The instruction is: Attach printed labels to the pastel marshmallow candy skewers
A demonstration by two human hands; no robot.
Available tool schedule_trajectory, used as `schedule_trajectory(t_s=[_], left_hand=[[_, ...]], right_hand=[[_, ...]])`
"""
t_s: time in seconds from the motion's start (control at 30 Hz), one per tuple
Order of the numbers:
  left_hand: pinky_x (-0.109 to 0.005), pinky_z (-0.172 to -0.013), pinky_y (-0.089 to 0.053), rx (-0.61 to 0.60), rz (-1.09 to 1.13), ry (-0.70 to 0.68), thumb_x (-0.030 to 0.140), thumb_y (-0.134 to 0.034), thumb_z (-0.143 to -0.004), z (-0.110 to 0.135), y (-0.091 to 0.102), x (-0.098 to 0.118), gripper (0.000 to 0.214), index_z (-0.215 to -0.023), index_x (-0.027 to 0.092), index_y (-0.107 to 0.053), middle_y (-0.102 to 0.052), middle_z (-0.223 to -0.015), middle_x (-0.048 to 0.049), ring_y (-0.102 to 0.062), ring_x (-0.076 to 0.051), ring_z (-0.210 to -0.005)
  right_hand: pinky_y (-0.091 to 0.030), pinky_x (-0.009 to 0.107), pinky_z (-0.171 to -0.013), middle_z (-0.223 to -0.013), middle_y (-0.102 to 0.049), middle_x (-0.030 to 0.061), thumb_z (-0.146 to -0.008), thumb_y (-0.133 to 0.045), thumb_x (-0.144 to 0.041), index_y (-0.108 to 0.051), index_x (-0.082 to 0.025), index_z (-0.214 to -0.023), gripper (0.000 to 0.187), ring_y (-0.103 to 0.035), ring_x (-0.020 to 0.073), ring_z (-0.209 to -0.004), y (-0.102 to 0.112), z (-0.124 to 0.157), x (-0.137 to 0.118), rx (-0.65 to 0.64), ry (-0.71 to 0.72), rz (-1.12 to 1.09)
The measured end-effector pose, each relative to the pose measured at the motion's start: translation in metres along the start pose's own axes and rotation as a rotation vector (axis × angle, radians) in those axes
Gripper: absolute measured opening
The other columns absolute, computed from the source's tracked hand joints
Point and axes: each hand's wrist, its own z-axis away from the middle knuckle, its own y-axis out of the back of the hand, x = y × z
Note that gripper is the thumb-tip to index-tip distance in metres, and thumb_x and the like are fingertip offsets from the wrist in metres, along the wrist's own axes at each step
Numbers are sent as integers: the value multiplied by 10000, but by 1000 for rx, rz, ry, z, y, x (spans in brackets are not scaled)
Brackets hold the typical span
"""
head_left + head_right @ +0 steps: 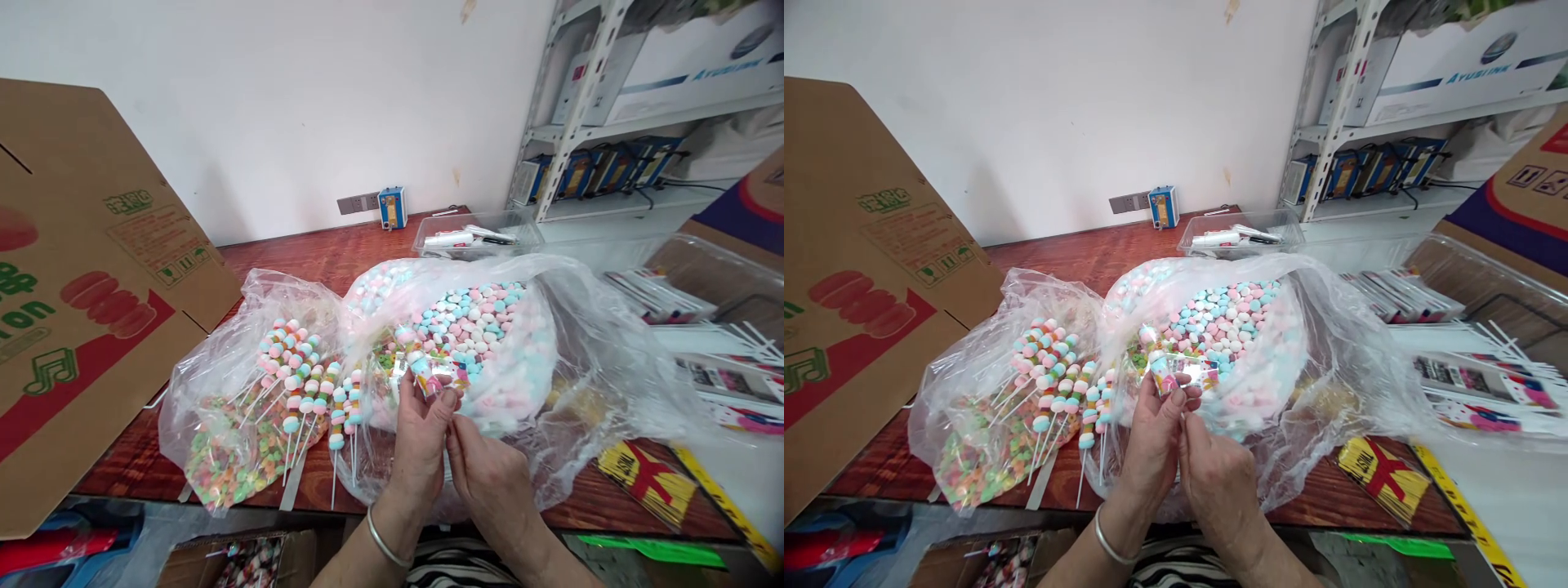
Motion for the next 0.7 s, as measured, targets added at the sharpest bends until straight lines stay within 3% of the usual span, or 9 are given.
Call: schedule_trajectory(t_s=[0.07,0.17,0.27,0.33,0.47,0.7], left_hand=[[-311,-880,-505,63,-197,-123,309,-688,-827,0,7,-3,419,-1174,224,-468,-600,-1140,-72,-625,-171,-997],[-339,-841,-525,128,-616,-460,271,-620,-872,-1,18,-3,287,-1128,205,-509,-594,-1089,-80,-617,-178,-962],[-349,-830,-522,71,-972,-820,145,-575,-875,-4,25,3,163,-1029,196,-570,-605,-975,-60,-598,-177,-924],[-344,-851,-516,28,-1090,-955,78,-541,-874,-6,27,7,183,-1013,192,-579,-621,-942,-55,-597,-174,-935],[-330,-845,-517,44,-1217,-1019,59,-553,-859,-9,28,10,217,-1045,171,-570,-639,-945,-71,-609,-183,-940],[-316,-784,-512,10,-1265,-1013,45,-538,-864,-10,29,13,172,-983,166,-562,-626,-888,-66,-600,-181,-866]], right_hand=[[-242,294,-452,-449,-537,-16,-1032,-339,-257,-618,-170,-793,378,-515,138,-356,2,-3,2,16,-9,49],[-230,297,-454,-446,-534,-21,-1031,-346,-261,-624,-176,-797,373,-524,141,-360,4,-5,2,13,-8,94],[-225,300,-455,-450,-545,-18,-1030,-349,-259,-634,-167,-825,363,-536,146,-364,4,-5,-1,15,-9,112],[-230,299,-457,-453,-552,-15,-1031,-347,-255,-636,-159,-836,361,-537,146,-365,5,-5,-3,28,-8,122],[-250,292,-461,-459,-564,-11,-1032,-336,-247,-633,-147,-862,357,-541,143,-371,5,-6,-5,38,-2,113],[-259,284,-442,-468,-578,-7,-1030,-321,-235,-634,-120,-945,344,-556,141,-363,3,-6,-9,6,-20,90]])
